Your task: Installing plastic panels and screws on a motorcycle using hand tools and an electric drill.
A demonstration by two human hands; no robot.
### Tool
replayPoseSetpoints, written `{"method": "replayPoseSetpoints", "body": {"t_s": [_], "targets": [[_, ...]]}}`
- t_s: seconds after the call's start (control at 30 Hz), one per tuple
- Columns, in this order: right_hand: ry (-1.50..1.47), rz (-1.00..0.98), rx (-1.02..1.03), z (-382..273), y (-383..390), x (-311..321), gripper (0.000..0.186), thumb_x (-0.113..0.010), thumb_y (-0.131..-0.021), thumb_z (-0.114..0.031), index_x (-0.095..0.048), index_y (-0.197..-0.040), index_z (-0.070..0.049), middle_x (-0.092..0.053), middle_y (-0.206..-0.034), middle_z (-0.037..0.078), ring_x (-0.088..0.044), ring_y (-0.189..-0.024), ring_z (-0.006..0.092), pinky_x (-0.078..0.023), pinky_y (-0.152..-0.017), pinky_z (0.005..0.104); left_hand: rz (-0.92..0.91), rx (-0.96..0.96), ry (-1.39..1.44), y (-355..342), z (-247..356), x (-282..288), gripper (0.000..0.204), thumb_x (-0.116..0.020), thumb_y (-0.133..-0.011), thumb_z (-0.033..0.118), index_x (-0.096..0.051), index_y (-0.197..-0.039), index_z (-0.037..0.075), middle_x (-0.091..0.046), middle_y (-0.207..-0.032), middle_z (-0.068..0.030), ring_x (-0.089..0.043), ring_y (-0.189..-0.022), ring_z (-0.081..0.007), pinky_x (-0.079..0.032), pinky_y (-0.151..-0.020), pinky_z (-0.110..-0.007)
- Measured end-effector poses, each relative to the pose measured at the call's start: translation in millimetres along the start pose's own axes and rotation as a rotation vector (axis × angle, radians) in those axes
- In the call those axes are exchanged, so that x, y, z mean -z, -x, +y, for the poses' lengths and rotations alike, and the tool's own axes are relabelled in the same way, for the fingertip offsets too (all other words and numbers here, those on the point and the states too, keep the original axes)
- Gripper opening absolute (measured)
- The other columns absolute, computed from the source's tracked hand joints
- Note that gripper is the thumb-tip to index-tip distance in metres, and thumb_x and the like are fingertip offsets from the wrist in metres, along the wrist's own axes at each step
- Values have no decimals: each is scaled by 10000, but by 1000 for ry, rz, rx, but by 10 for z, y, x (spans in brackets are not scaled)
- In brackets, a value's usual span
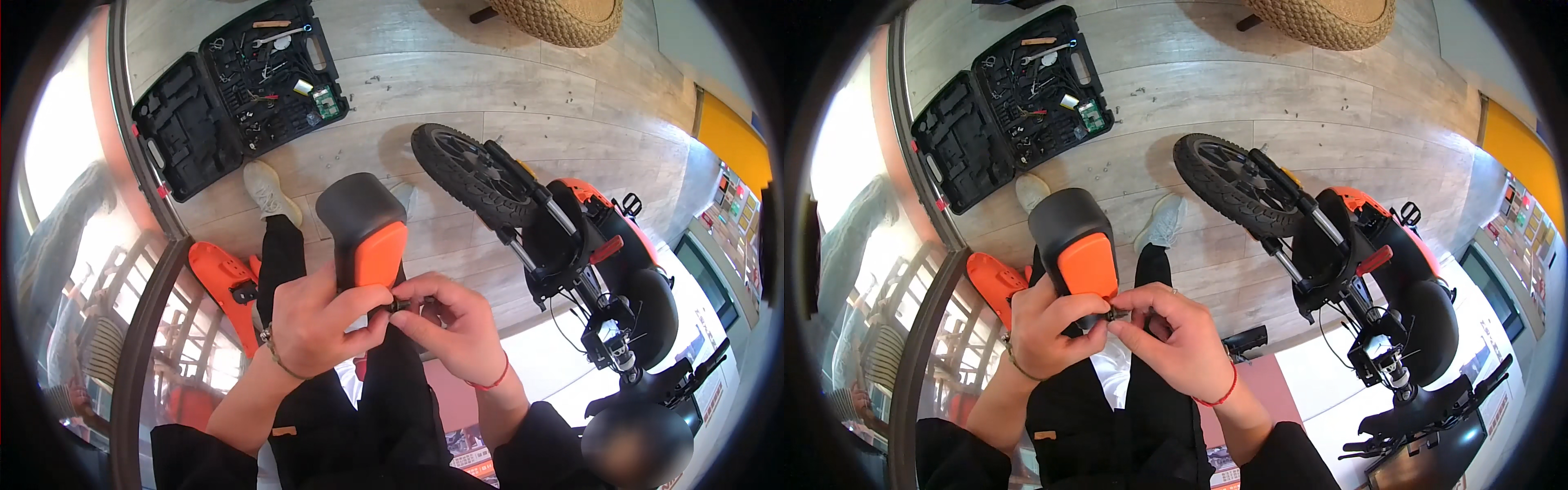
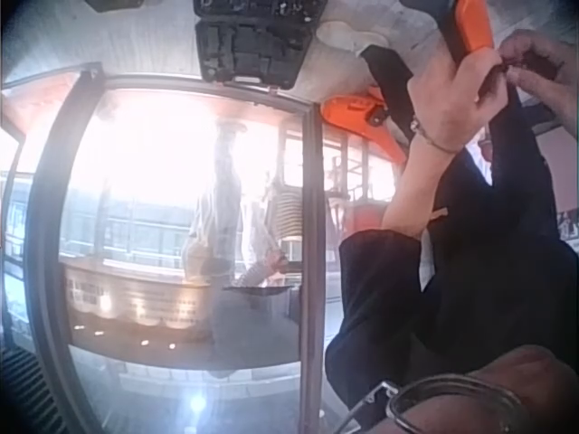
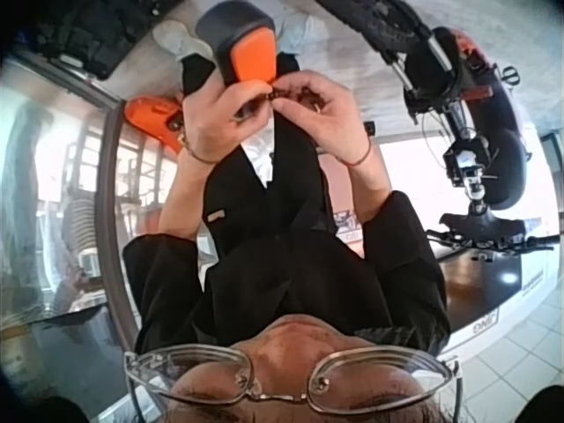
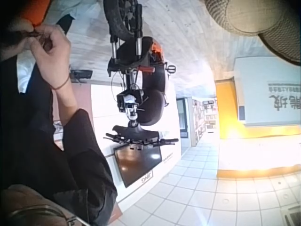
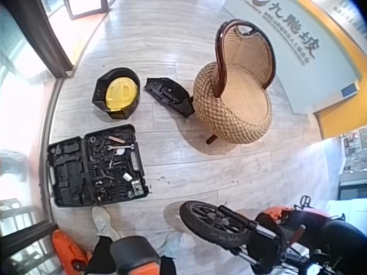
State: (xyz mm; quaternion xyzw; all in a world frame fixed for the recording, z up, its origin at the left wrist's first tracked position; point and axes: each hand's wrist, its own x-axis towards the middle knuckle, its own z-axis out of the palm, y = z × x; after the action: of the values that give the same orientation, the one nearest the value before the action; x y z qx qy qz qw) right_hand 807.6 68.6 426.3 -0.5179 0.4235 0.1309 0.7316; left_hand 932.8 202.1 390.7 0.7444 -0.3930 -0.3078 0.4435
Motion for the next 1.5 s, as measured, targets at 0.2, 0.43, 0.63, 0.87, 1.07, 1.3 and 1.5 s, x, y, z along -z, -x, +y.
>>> {"method": "replayPoseSetpoints", "body": {"t_s": [0.2,0.43,0.63,0.87,1.07,1.3,1.5], "targets": [[-76,-8,-8,-14,-10,-24,286,-650,-783,-9,-594,-1063,-35,-541,-786,-24,-313,-543,-12,-276,-478,158,26,-2,23,-12,4,12,332,-735,-571,78,-612,-867,166,-577,-784,-61,-578,-550,-193,-442,-467,-284],[4,3,-102,-30,-2,-25,181,-661,-814,-80,-619,-976,-11,-564,-772,-11,-393,-568,0,-330,-505,167,21,-15,5,0,10,27,329,-738,-566,79,-615,-859,166,-568,-769,-60,-570,-542,-192,-438,-463,-279],[-41,-5,-26,55,29,-24,172,-663,-824,-101,-619,-961,-6,-573,-778,-7,-404,-561,4,-340,-507,167,26,-22,-16,8,9,5,340,-732,-560,81,-614,-866,173,-554,-750,-57,-559,-529,-189,-426,-450,-276],[-148,-24,-116,46,30,-30,201,-666,-813,-69,-610,-1001,-29,-522,-771,-40,-346,-547,-22,-302,-488,145,11,-33,-12,17,13,-24,342,-728,-561,82,-612,-869,174,-547,-742,-52,-557,-529,-187,-426,-451,-275],[-218,-25,-65,52,50,-28,265,-672,-791,-22,-585,-1040,-44,-494,-776,-52,-305,-542,-29,-274,-483,131,1,-22,-16,45,32,-35,339,-734,-562,88,-623,-871,172,-549,-738,-50,-560,-534,-186,-430,-453,-278],[-215,-18,-30,28,169,38,262,-677,-789,-28,-591,-1034,-59,-489,-755,-56,-299,-539,-27,-258,-476,137,-37,-64,-37,22,169,-3,330,-740,-581,80,-634,-885,156,-561,-753,-57,-570,-549,-197,-444,-471,-284],[-205,2,44,-49,404,88,219,-658,-816,-67,-605,-1028,-65,-508,-760,-61,-320,-539,-27,-275,-481,149,-93,-30,36,42,471,108,332,-780,-617,117,-628,-912,113,-584,-848,-84,-601,-646,-219,-479,-536,-288]]}}
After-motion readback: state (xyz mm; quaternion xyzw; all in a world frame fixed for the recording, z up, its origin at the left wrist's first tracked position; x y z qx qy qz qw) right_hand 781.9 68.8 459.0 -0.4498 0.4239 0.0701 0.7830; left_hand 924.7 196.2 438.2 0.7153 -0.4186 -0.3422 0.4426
